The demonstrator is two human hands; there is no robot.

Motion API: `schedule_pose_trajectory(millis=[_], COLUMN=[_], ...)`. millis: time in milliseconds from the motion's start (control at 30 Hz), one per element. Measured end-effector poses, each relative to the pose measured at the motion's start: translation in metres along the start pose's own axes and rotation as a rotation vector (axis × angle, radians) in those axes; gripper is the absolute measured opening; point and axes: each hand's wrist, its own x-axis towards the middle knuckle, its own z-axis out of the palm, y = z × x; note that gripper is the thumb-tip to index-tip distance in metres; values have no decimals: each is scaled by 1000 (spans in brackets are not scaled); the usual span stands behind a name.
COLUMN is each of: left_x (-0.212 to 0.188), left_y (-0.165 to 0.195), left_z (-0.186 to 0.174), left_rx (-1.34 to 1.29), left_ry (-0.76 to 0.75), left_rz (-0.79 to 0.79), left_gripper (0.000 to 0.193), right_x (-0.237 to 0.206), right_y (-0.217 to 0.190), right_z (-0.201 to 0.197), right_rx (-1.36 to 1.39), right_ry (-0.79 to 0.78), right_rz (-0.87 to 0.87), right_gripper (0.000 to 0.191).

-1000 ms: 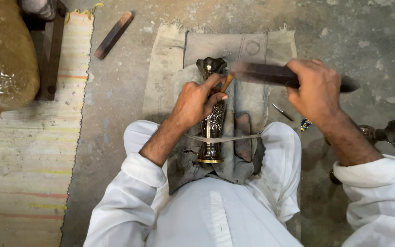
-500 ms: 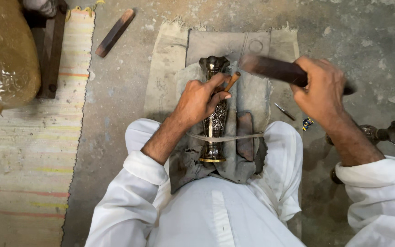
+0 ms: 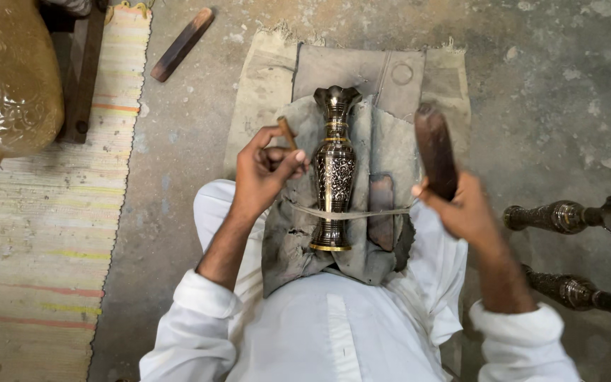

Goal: The person sits cross-legged on the floor with a brass vase held upright on their lap by a strap. They hold a small chisel against the vase surface and strike it with a wooden mallet, working the chisel around the vase to carve decorative patterns into the metal.

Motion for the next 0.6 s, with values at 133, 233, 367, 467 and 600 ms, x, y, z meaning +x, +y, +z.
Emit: schedule_pose_trajectory(millis=[133,233,367,467,600], left_x=[-22,-29,-30,-30,-30], left_y=[-11,-15,-18,-17,-14], left_z=[-15,-16,-10,-5,-4], left_rx=[-51,-70,-107,-125,-115], left_ry=[37,54,30,11,-3], left_rz=[-108,-128,-140,-143,-151], left_gripper=[36,35,37,36,37], right_x=[-38,-57,-72,-75,-73], right_y=[-7,-30,-48,-45,-36], right_z=[47,76,111,120,121], right_rx=[44,-33,-325,-351,-296], right_ry=[-24,-10,113,157,162], right_rz=[-12,-101,-192,-208,-171], right_gripper=[33,43,37,27,25])
